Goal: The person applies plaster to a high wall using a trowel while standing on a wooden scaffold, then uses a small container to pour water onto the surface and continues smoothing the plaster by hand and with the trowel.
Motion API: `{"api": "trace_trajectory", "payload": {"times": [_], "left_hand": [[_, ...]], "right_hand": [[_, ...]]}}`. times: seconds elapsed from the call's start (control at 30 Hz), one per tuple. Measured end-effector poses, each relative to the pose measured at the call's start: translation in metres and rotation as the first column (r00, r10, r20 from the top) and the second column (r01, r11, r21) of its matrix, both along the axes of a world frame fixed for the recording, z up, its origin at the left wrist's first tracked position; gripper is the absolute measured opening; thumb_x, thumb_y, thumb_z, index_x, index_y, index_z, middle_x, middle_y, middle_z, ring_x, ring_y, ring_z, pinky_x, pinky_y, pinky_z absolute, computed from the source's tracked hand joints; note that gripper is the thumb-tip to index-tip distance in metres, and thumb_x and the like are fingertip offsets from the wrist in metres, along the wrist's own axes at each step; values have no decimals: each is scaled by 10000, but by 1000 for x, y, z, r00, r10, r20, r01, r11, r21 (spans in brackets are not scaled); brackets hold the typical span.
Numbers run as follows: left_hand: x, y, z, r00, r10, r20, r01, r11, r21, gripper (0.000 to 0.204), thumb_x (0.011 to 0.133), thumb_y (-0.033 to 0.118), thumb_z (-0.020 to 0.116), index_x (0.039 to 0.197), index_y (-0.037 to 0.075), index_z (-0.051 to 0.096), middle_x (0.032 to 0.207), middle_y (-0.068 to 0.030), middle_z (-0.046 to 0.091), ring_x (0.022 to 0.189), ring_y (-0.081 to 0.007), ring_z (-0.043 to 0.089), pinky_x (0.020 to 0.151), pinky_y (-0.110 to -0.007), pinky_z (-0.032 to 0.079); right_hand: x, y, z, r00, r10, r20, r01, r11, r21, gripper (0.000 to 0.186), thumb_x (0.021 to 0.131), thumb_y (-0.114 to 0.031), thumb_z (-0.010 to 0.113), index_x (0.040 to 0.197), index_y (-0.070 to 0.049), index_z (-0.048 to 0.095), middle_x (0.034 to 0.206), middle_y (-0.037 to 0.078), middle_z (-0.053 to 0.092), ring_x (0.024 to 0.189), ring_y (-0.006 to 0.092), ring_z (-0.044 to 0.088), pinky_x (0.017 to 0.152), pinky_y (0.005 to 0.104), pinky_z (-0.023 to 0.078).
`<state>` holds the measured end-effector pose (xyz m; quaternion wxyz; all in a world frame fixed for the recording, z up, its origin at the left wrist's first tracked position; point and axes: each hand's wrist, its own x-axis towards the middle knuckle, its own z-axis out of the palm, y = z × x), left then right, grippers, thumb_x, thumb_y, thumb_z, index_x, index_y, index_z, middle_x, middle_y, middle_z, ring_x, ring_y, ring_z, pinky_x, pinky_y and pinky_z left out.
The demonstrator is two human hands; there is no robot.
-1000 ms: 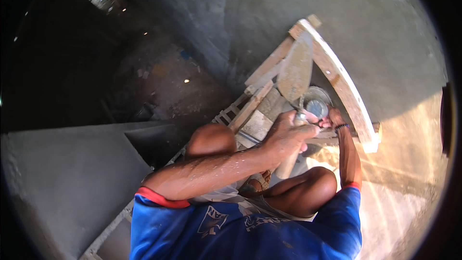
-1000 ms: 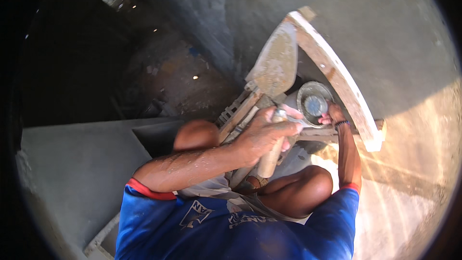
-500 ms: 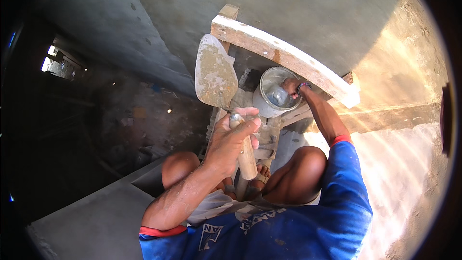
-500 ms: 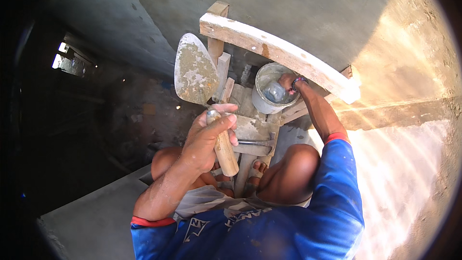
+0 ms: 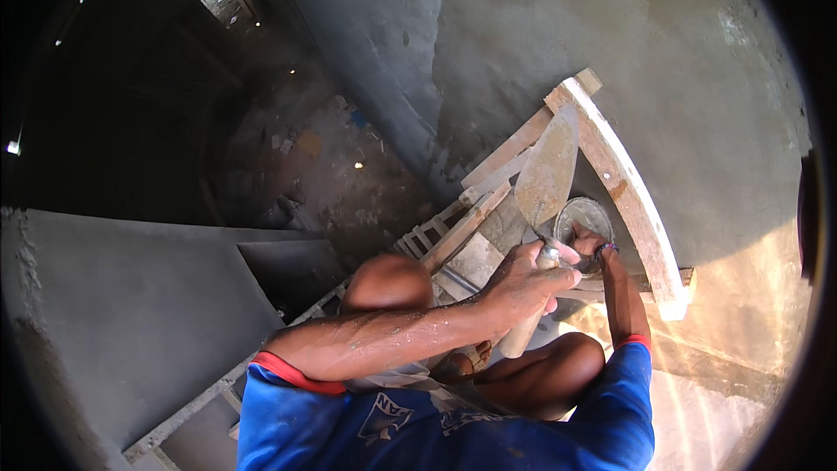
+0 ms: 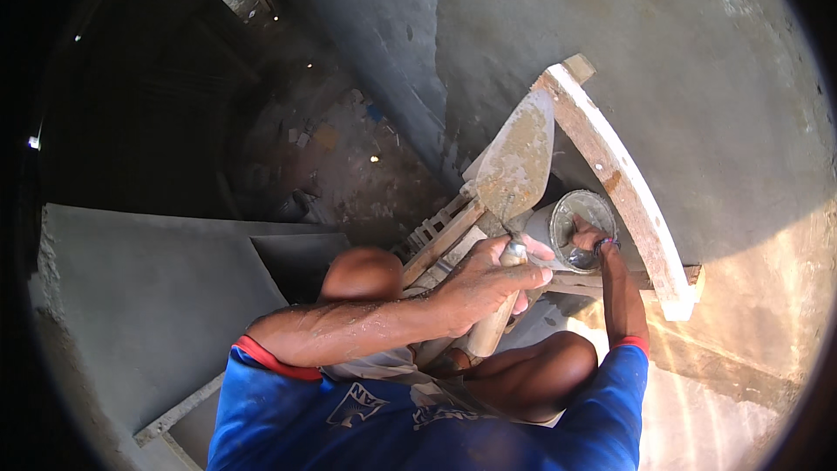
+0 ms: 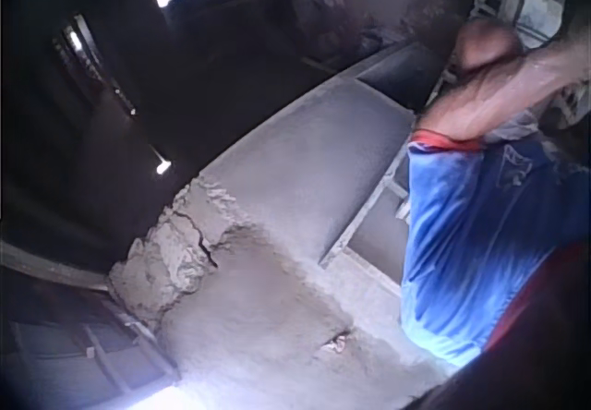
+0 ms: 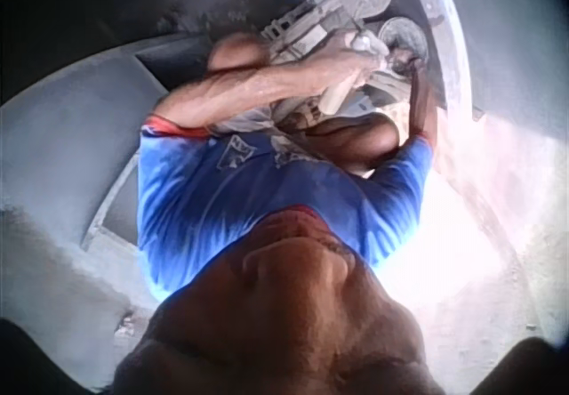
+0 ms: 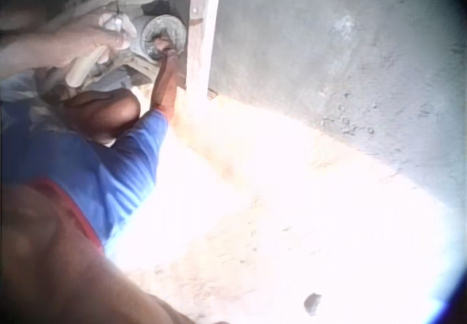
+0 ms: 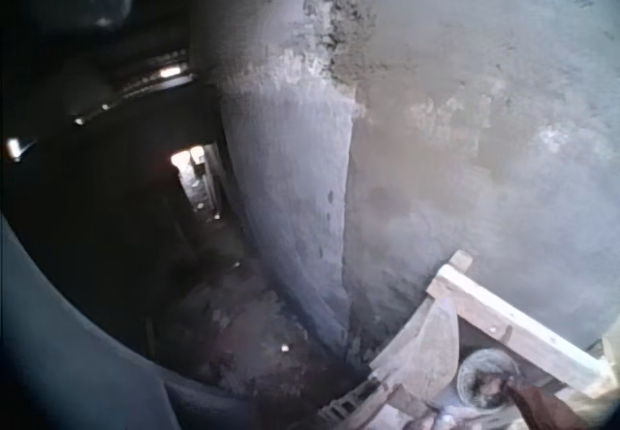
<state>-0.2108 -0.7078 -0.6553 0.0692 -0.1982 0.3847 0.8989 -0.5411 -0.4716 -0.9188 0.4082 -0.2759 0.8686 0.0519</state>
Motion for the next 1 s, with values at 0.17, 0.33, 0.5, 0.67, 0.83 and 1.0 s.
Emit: {"api": "trace_trajectory", "payload": {"times": [0.17,0.33,0.5,0.67,0.83,1.0], "left_hand": [[-7,10,0,997,-58,-59,59,998,11,287,860,183,666,1096,46,577,742,-11,533,562,-73,499,491,-230,406],[3,-4,-11,998,-62,-5,62,998,-3,302,865,177,664,1124,50,574,765,-6,522,582,-80,510,512,-234,426],[-11,-8,-1,984,-176,13,176,984,-6,338,880,188,659,1173,52,560,820,-7,521,621,-89,532,554,-241,452],[-6,-13,0,986,-166,-12,166,986,-12,362,891,180,645,1211,43,543,839,-19,552,646,-91,565,583,-246,481],[-7,-9,-3,984,-179,-10,179,984,24,354,882,188,661,1191,53,552,832,-18,556,649,-95,572,572,-261,485],[-3,-10,-8,988,-156,0,156,988,2,334,878,199,668,1171,74,570,823,-11,554,617,-95,564,557,-251,479]], "right_hand": [[-11,19,5,880,-365,303,362,930,67,991,749,-390,752,1492,-64,183,1373,177,465,1083,293,589,666,339,587],[19,-43,8,671,-631,389,700,713,-51,995,782,-631,636,1467,-34,232,1515,187,239,1277,403,424,816,447,585],[1,-6,-10,573,-726,380,786,618,-4,751,819,-435,678,1394,-46,393,1456,144,356,1269,373,424,837,512,564],[4,-19,-27,589,-700,404,754,655,35,708,780,-309,762,1368,-74,446,1432,129,387,1270,359,413,812,542,561],[18,-20,2,388,-761,520,896,443,-21,869,729,-375,805,1425,-101,363,1508,159,264,1350,396,301,813,635,521],[36,-40,22,536,-670,513,789,614,-23,885,724,-449,776,1432,-111,366,1518,126,277,1356,374,307,890,561,501]]}}
